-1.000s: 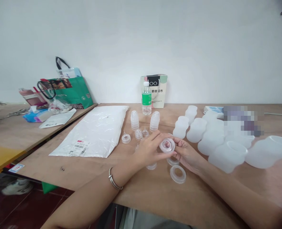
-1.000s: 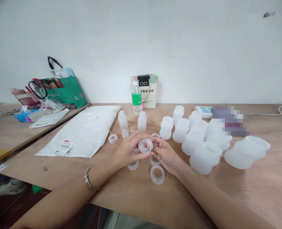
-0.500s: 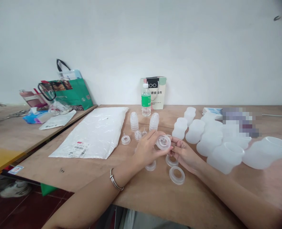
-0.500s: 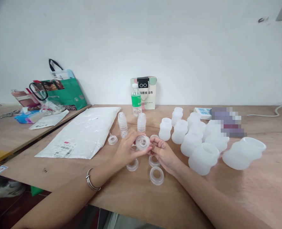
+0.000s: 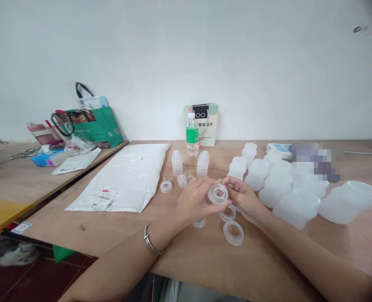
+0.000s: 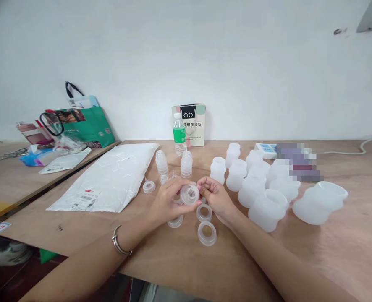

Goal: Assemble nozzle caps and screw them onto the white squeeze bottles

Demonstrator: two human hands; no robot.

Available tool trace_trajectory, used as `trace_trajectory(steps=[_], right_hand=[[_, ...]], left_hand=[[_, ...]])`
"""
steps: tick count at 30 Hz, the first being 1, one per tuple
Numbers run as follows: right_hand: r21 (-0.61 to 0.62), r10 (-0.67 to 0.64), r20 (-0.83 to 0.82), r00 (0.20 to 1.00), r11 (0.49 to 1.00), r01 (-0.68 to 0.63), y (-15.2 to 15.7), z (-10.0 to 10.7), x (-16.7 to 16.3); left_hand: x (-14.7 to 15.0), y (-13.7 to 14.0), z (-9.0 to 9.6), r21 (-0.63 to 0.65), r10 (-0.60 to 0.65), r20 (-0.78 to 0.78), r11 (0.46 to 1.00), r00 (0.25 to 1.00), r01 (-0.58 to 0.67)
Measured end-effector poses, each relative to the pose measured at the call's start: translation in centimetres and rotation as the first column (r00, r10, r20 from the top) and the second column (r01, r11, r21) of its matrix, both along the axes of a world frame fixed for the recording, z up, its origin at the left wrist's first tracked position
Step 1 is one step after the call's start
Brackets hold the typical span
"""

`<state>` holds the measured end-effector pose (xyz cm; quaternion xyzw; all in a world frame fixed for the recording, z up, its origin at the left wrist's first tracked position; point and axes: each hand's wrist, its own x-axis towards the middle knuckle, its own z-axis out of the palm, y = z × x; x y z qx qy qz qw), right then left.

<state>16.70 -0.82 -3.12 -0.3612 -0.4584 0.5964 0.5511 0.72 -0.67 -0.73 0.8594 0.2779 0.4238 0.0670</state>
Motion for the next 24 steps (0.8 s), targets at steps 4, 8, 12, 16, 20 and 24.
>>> trace_trajectory(steps=[4, 8, 12, 16, 20, 24], right_hand=[[0.005, 0.009, -0.137, 0.991, 1.000, -0.009, 0.5, 1.4, -0.3], [-0.004, 0.020, -0.235, 0.972, 1.000, -0.022, 1.4, 2.3, -0.8], [-0.033, 0.020, -0.317, 0.948, 0.999, -0.032, 2.3, 1.6, -1.2], [-0.057, 0.020, -0.334, 0.942, 0.997, -0.042, 2.3, 0.5, -1.4], [-0.064, -0.008, -0.325, 0.946, 0.998, -0.014, 1.7, -0.1, -1.6], [-0.072, -0.034, -0.285, 0.958, 0.997, 0.014, 1.2, -0.5, -1.5]], left_hand=[[-0.3, 0.4, 1.2, -0.050, 0.005, 0.026, 0.999, 1.000, -0.004], [0.1, 1.6, 2.6, 0.002, 0.044, 0.000, 0.999, 0.999, -0.044], [0.6, 2.9, 3.1, 0.046, 0.094, -0.111, 0.995, 0.989, -0.090], [0.5, 3.1, 2.0, 0.032, 0.153, -0.142, 0.988, 0.978, -0.150], [0.2, 2.6, 0.8, 0.037, 0.245, -0.098, 0.970, 0.965, -0.242], [0.2, 2.0, 0.3, 0.008, 0.258, -0.108, 0.966, 0.960, -0.258]])
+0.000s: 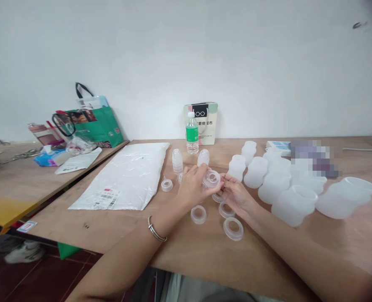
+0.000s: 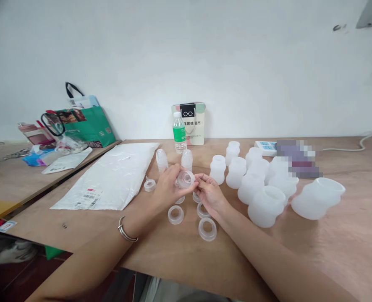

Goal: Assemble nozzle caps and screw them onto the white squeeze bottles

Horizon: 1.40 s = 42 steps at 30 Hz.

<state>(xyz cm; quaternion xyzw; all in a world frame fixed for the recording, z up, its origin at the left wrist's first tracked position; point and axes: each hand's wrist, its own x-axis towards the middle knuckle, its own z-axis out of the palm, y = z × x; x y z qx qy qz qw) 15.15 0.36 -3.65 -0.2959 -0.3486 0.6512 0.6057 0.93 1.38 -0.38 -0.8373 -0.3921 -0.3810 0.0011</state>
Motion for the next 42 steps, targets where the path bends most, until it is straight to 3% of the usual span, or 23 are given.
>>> trace_trajectory(steps=[7, 12, 14, 18, 21, 24, 27, 29, 32, 35, 42], right_hand=[[0.034, -0.054, 0.117, 0.992, 0.998, 0.050, -0.1, -0.4, 0.3], [0.163, -0.161, 0.192, 0.968, 0.978, 0.130, -0.5, 0.3, 0.6], [0.295, -0.278, 0.275, 0.920, 0.935, 0.195, -0.9, 0.4, 0.6], [0.628, -0.539, 0.445, 0.715, 0.757, 0.181, -2.0, 0.2, 0.2], [0.690, -0.566, 0.484, 0.667, 0.716, 0.106, -2.6, -0.2, -0.2], [0.690, -0.552, 0.501, 0.666, 0.720, 0.078, -2.7, -0.5, -0.2], [0.673, -0.530, 0.536, 0.657, 0.738, 0.046, -2.6, -0.8, -0.1], [0.664, -0.517, 0.554, 0.652, 0.748, 0.030, -2.5, -0.8, 0.0], [0.657, -0.506, 0.564, 0.653, 0.754, 0.017, -2.4, -0.8, 0.0], [0.649, -0.500, 0.575, 0.648, 0.761, 0.010, -2.4, -0.8, 0.1], [0.574, -0.478, 0.667, 0.572, 0.819, 0.015, -2.0, -0.8, 0.4]], left_hand=[[-0.2, -0.5, -0.2, -0.075, -0.137, 0.005, 0.988, 0.991, 0.137], [-0.4, -0.9, 0.3, -0.118, -0.123, -0.021, 0.986, 0.992, 0.119], [-0.5, -1.0, 0.4, -0.115, -0.116, -0.051, 0.987, 0.992, 0.109], [-0.9, -0.7, 0.7, -0.011, -0.131, -0.177, 0.991, 0.975, 0.131], [-2.2, 0.6, 1.3, 0.115, -0.063, -0.172, 0.990, 0.983, 0.083], [-4.7, 3.0, 2.3, 0.160, 0.102, 0.038, 0.981, 0.994, -0.107], [-7.8, 5.6, 2.9, 0.084, 0.209, 0.108, 0.972, 0.972, -0.219], [-9.5, 6.8, 2.9, 0.013, 0.332, 0.071, 0.943, 0.941, -0.334], [-10.9, 7.6, 2.4, -0.175, 0.472, -0.156, 0.851, 0.867, -0.495], [-11.3, 7.8, 1.7, -0.306, 0.440, -0.321, 0.790, 0.839, -0.531], [-11.3, 8.7, 0.1, -0.376, 0.371, -0.382, 0.774, 0.846, -0.510]])
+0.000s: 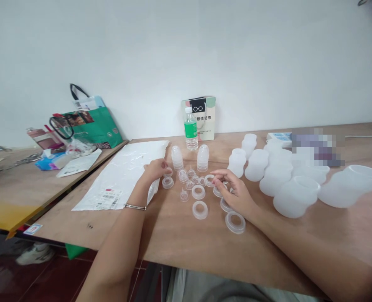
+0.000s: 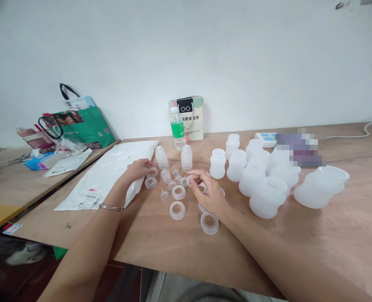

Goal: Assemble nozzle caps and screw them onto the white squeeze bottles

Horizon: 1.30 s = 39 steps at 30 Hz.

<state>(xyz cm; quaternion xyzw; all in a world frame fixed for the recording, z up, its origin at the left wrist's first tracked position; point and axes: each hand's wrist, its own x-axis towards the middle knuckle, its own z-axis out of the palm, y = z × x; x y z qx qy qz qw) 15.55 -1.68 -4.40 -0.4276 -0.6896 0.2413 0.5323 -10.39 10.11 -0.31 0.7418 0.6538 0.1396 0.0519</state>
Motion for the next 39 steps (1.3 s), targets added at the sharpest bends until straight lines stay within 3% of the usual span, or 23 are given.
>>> trace_trajectory(steps=[3, 5, 7, 10, 12, 16, 19, 23, 25, 27, 29, 33, 36, 39], right_hand=[[0.037, 0.030, 0.086, 0.996, 0.999, -0.034, 0.1, 0.3, 0.1], [0.080, 0.086, 0.227, 0.970, 0.991, -0.106, -0.1, 0.6, 0.0], [0.084, 0.147, 0.411, 0.900, 0.977, -0.198, -0.5, 1.0, -0.3], [0.025, 0.200, 0.623, 0.756, 0.961, -0.275, -1.3, 1.1, -1.0], [-0.008, 0.203, 0.671, 0.713, 0.964, -0.267, -1.7, 0.9, -1.3], [-0.055, 0.215, 0.640, 0.738, 0.970, -0.235, -1.8, 0.5, -1.4], [-0.048, 0.214, 0.525, 0.824, 0.974, -0.223, -1.5, 0.5, -1.2], [-0.024, 0.062, 0.118, 0.991, 0.998, -0.060, -0.9, 0.8, -1.0], [-0.027, 0.029, -0.111, 0.993, 0.999, -0.032, -0.4, 0.7, -0.8], [0.002, 0.031, -0.234, 0.972, 0.999, -0.032, 0.0, 0.4, -0.7], [0.034, 0.039, -0.218, 0.975, 0.999, -0.033, 0.3, 0.2, -0.6], [0.101, 0.005, -0.008, 1.000, 0.995, -0.004, 0.1, 0.2, -0.4], [0.083, -0.030, 0.149, 0.988, 0.996, 0.018, -0.1, 0.4, -0.3], [0.001, -0.033, 0.195, 0.980, 0.999, 0.033, 0.0, 0.5, -0.1]], left_hand=[[0.3, -0.6, 0.8, 0.041, -0.035, -0.002, 0.999, 0.999, 0.035], [0.9, -1.5, 1.8, 0.118, -0.079, 0.003, 0.990, 0.997, 0.078], [1.5, -2.4, 2.5, 0.168, -0.244, 0.015, 0.957, 0.970, 0.238], [2.5, -3.3, 2.5, 0.095, -0.529, -0.013, 0.844, 0.849, 0.527], [2.9, -3.3, 1.8, 0.015, -0.565, -0.049, 0.824, 0.823, 0.567], [3.2, -2.8, 0.9, 0.011, -0.536, -0.069, 0.843, 0.841, 0.538], [3.2, -2.7, 1.3, 0.184, -0.567, -0.023, 0.807, 0.823, 0.561], [3.6, -3.6, 2.5, 0.470, -0.581, 0.105, 0.744, 0.807, 0.475], [4.2, -4.1, 2.6, 0.470, -0.626, 0.177, 0.732, 0.760, 0.493], [5.1, -4.5, 2.2, 0.386, -0.688, 0.249, 0.716, 0.682, 0.581], [6.0, -4.9, 1.6, 0.270, -0.722, 0.308, 0.691, 0.620, 0.670], [7.6, -5.6, 0.4, 0.100, -0.686, 0.450, 0.674, 0.572, 0.732], [8.0, -5.9, -0.1, 0.093, -0.619, 0.611, 0.674, 0.492, 0.733], [8.1, -6.0, -0.4, 0.092, -0.545, 0.742, 0.660, 0.391, 0.746]])
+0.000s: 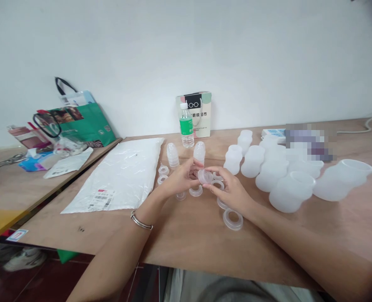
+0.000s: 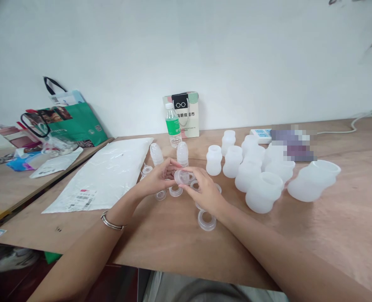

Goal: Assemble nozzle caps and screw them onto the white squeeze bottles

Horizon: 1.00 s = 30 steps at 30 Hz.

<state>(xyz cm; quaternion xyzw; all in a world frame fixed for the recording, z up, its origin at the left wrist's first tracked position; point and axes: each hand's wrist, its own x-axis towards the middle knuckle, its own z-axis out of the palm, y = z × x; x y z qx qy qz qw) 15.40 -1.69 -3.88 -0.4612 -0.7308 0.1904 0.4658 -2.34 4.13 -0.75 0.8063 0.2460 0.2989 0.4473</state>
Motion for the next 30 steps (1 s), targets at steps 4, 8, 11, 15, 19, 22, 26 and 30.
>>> trace_trajectory(steps=[4, 8, 11, 15, 19, 22, 26, 30], right_hand=[[0.012, -0.014, 0.016, 1.000, 1.000, 0.014, 0.3, 0.1, 0.4], [0.000, -0.024, -0.046, 0.999, 1.000, 0.024, 0.5, 0.3, 0.7], [-0.031, -0.008, -0.148, 0.989, 1.000, 0.003, 0.6, 0.3, 0.7], [0.012, -0.007, -0.198, 0.980, 1.000, 0.009, 0.8, 0.2, 0.6], [0.049, 0.003, -0.238, 0.971, 0.999, 0.009, 0.8, 0.2, 0.5], [0.009, 0.024, -0.223, 0.975, 1.000, -0.023, 0.7, 0.4, 0.7], [-0.032, 0.094, -0.171, 0.981, 0.994, -0.101, 0.7, 0.6, 0.9], [0.133, 0.020, -0.147, 0.989, 0.991, -0.001, 0.7, 0.8, 1.0]], left_hand=[[0.2, -0.1, -0.2, -0.143, -0.115, 0.090, 0.981, 0.989, 0.127], [0.7, -0.2, -0.6, -0.205, -0.110, 0.156, 0.968, 0.982, 0.141], [1.0, 0.0, -0.9, -0.207, -0.076, 0.171, 0.972, 0.982, 0.111], [1.0, 0.1, -0.9, -0.260, -0.118, 0.220, 0.950, 0.968, 0.175], [1.2, 0.0, -0.7, -0.279, -0.100, 0.271, 0.944, 0.957, 0.178], [1.3, 0.1, -0.8, -0.282, -0.058, 0.295, 0.948, 0.954, 0.145], [1.2, 0.3, -0.8, -0.248, -0.022, 0.300, 0.964, 0.954, 0.101], [1.1, 0.0, -0.5, -0.205, -0.068, 0.265, 0.971, 0.962, 0.125]])
